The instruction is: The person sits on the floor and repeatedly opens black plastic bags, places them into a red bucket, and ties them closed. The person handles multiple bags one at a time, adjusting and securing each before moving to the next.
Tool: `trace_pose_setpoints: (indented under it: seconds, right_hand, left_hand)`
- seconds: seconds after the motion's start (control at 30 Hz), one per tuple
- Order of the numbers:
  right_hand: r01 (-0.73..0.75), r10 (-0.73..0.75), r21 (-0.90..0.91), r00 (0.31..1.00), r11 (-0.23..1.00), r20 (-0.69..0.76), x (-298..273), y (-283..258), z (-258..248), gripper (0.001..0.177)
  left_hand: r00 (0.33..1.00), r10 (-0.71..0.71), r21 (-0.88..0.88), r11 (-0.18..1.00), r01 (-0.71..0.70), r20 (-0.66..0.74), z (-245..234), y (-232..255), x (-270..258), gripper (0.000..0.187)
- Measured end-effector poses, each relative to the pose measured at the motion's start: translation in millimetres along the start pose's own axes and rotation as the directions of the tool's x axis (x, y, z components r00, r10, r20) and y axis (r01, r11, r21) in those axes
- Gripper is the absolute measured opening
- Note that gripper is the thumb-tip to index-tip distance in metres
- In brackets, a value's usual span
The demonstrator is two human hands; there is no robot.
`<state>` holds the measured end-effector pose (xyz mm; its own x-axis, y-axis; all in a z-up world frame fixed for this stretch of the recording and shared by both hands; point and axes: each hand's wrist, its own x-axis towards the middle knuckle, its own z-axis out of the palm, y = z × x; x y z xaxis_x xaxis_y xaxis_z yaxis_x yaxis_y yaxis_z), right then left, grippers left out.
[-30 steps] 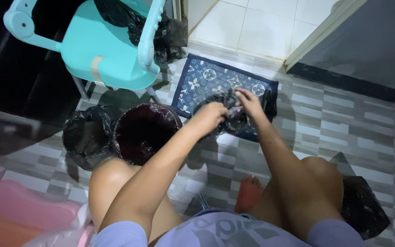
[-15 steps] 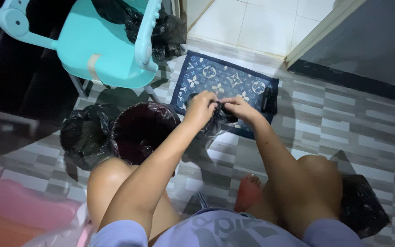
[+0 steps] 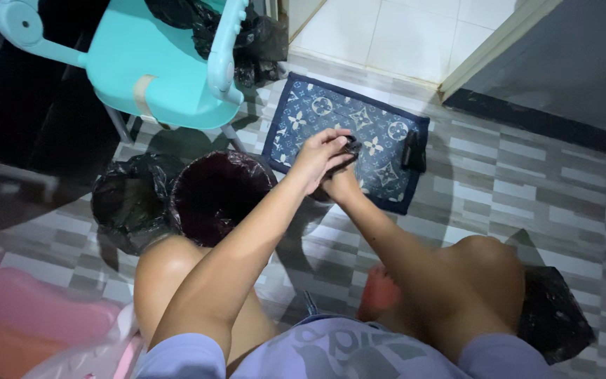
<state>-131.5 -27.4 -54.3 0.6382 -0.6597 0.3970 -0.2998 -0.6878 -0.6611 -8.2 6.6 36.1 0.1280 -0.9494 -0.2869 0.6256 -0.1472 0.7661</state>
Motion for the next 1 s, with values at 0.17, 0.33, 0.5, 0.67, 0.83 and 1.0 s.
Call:
trace_pose_setpoints:
  seconds: [0.17, 0.33, 0.5, 0.67, 0.83, 1.0]
  right_hand:
    - [-0.257, 0.262, 0.127, 0.965, 0.958, -0.024, 18.6, -6.7, -27.1, 0.041]
    - [-0.373, 0.381, 0.13, 0.924, 0.919, -0.042, 32.8, -29.1, -57.1, 0.038]
    - [-0.321, 0.325, 0.057, 0.942, 0.945, -0.086, 43.9, -52.3, -77.4, 0.032]
    - [-0.124, 0.144, 0.132, 0.978, 0.983, -0.149, 58.6, -86.9, -106.3, 0.037]
    - [-0.184, 0.208, 0.162, 0.967, 0.97, -0.145, 73.3, -127.1, -140.4, 0.032]
    - [-0.007, 0.085, 0.269, 0.956, 0.963, -0.28, 94.8, -157.0, -172.4, 0.038]
  left_hand:
    - [0.918, 0.386, 0.804, 0.573, -0.162, -0.09, -10.5, 34.5, -22.0, 0.031]
    - [0.767, 0.603, 0.924, 0.125, -0.361, 0.218, -29.7, 35.4, -24.9, 0.05]
    - [0.812, 0.556, 0.861, 0.31, -0.403, 0.18, -12.3, 31.2, -24.2, 0.043]
    - [0.764, 0.618, 0.857, 0.279, -0.433, 0.185, 10.0, 54.7, -37.5, 0.031]
    - [0.681, 0.705, 0.821, 0.261, -0.508, 0.198, 42.1, 87.9, -60.4, 0.031]
    - [0.667, 0.72, 0.708, 0.369, -0.603, 0.192, 82.0, 126.0, -76.5, 0.032]
